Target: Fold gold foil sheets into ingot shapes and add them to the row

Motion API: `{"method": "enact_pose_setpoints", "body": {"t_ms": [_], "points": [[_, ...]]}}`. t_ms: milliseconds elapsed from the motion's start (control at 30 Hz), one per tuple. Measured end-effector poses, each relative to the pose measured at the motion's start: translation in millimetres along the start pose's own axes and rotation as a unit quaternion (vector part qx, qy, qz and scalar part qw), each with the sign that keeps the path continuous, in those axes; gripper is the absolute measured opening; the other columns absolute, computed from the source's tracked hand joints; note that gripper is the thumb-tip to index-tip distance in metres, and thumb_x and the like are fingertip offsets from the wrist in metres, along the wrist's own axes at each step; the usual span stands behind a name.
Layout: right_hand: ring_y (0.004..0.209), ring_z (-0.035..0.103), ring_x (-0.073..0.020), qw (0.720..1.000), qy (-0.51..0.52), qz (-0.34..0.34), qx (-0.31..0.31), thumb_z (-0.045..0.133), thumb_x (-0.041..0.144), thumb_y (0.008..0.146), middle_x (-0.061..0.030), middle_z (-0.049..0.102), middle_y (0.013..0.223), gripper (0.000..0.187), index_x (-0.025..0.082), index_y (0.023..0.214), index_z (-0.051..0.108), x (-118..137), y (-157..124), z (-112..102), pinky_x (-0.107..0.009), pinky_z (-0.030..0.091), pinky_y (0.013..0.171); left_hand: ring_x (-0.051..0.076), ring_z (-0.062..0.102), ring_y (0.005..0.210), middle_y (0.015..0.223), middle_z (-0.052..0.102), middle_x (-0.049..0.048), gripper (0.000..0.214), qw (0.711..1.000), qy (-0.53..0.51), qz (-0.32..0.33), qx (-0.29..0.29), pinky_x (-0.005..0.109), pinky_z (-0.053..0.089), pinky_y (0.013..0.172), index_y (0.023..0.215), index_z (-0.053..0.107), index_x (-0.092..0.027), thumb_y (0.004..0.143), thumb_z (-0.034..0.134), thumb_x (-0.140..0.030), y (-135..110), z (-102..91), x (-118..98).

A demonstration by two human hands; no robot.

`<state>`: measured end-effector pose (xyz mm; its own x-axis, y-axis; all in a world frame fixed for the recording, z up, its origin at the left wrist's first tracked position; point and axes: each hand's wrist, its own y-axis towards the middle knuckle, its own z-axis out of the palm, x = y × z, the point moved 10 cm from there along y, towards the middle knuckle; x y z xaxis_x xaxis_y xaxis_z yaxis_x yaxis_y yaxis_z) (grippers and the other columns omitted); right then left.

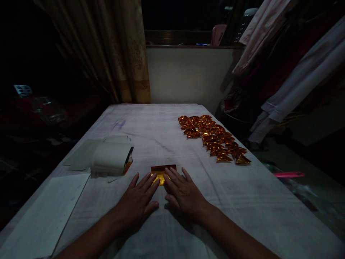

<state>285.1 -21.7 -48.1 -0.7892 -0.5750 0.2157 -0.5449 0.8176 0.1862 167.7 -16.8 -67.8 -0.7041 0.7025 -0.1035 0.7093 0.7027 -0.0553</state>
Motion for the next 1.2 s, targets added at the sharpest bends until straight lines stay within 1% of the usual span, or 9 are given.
{"method": "enact_pose_setpoints", "body": {"t_ms": [133, 300, 567, 733, 867, 933, 1000, 1100, 1200], "points": [[0.152, 0.026, -0.0270, 0.998, 0.038, -0.003, 0.050, 0.041, 0.046, 0.105, -0.0160, 0.033, 0.161, 0.061, 0.013, 0.155, 0.036, 6, 20, 12, -0.059, 0.016, 0.124, 0.030, 0.029, 0.152, 0.164, 0.030, 0.0083, 0.064, 1.000, -0.010, 0.008, -0.009, 0.058, 0.018, 0.122, 0.160, 0.022, -0.026, 0.104, 0.035, -0.055, -1, -2.0, 1], [0.153, 0.023, -0.0308, 0.995, 0.030, 0.060, 0.079, 0.040, 0.052, 0.104, -0.0185, 0.028, 0.162, 0.066, 0.012, 0.155, 0.036, -15, 9, 14, -0.063, 0.018, 0.122, 0.031, 0.030, 0.151, 0.163, 0.033, 0.0085, 0.061, 1.000, -0.017, 0.012, -0.018, 0.058, 0.018, 0.122, 0.159, 0.026, -0.029, 0.104, 0.036, -0.054, -3, -6.8, 2], [0.153, 0.021, -0.0320, 0.993, 0.020, 0.072, 0.094, 0.046, 0.052, 0.102, -0.0182, 0.026, 0.163, 0.069, 0.013, 0.158, 0.031, -20, 2, 16, -0.064, 0.018, 0.122, 0.030, 0.029, 0.152, 0.163, 0.033, 0.0126, 0.067, 0.999, -0.012, -0.011, -0.051, 0.056, 0.017, 0.123, 0.159, 0.031, -0.021, 0.104, 0.029, -0.060, 33, -7.1, -14], [0.153, 0.023, -0.0307, 0.995, 0.025, 0.072, 0.072, 0.045, 0.055, 0.101, -0.0165, 0.028, 0.163, 0.070, 0.014, 0.157, 0.033, -21, 1, 13, -0.062, 0.018, 0.123, 0.031, 0.030, 0.151, 0.163, 0.033, 0.0130, 0.067, 0.999, -0.003, -0.013, -0.050, 0.057, 0.013, 0.123, 0.159, 0.029, -0.022, 0.103, 0.032, -0.059, 24, -0.2, 6], [0.153, 0.025, -0.0299, 0.995, 0.030, 0.079, 0.061, 0.047, 0.053, 0.101, -0.0163, 0.029, 0.163, 0.070, 0.014, 0.157, 0.034, -21, -1, 12, -0.061, 0.017, 0.123, 0.033, 0.034, 0.149, 0.159, 0.041, 0.0131, 0.067, 0.998, 0.010, -0.029, -0.059, 0.061, 0.013, 0.122, 0.155, 0.037, -0.021, 0.101, 0.039, -0.060, 13, -7.6, 20], [0.152, 0.026, -0.0297, 0.994, 0.033, 0.086, 0.058, 0.048, 0.052, 0.100, -0.0162, 0.031, 0.162, 0.068, 0.014, 0.156, 0.036, -22, -1, 11, -0.060, 0.018, 0.123, 0.035, 0.041, 0.144, 0.154, 0.049, 0.0135, 0.060, 0.995, 0.016, -0.036, -0.093, 0.063, 0.017, 0.121, 0.148, 0.047, -0.021, 0.099, 0.048, -0.056, 15, -19.9, 16], [0.152, 0.026, -0.0292, 0.993, 0.039, 0.092, 0.056, 0.049, 0.051, 0.100, -0.0155, 0.033, 0.162, 0.067, 0.014, 0.155, 0.038, -23, -1, 10, -0.059, 0.017, 0.124, 0.033, 0.050, 0.135, 0.145, 0.058, 0.0127, 0.042, 0.990, 0.016, -0.035, -0.136, 0.059, 0.028, 0.117, 0.136, 0.056, -0.020, 0.099, 0.054, -0.040, 21, -34.4, 5], [0.152, 0.026, -0.0280, 0.993, 0.050, 0.096, 0.054, 0.049, 0.051, 0.100, -0.0141, 0.033, 0.162, 0.066, 0.015, 0.154, 0.039, -24, -1, 10, -0.058, 0.015, 0.125, 0.026, 0.064, 0.103, 0.114, 0.070, 0.0095, 0.014, 0.988, 0.003, -0.010, -0.155, 0.046, 0.051, 0.094, 0.107, 0.064, -0.019, 0.096, 0.054, -0.019, 30, -45.1, -15], [0.152, 0.028, -0.0274, 0.992, 0.057, 0.101, 0.054, 0.050, 0.049, 0.099, -0.0142, 0.036, 0.161, 0.064, 0.016, 0.153, 0.041, -26, 0, 10, -0.058, 0.015, 0.125, 0.024, 0.061, 0.081, 0.086, 0.067, 0.0056, 0.014, 0.986, 0.021, 0.018, -0.162, 0.042, 0.053, 0.077, 0.086, 0.059, -0.020, 0.095, 0.052, -0.013, 34, -47.6, -27]]}}
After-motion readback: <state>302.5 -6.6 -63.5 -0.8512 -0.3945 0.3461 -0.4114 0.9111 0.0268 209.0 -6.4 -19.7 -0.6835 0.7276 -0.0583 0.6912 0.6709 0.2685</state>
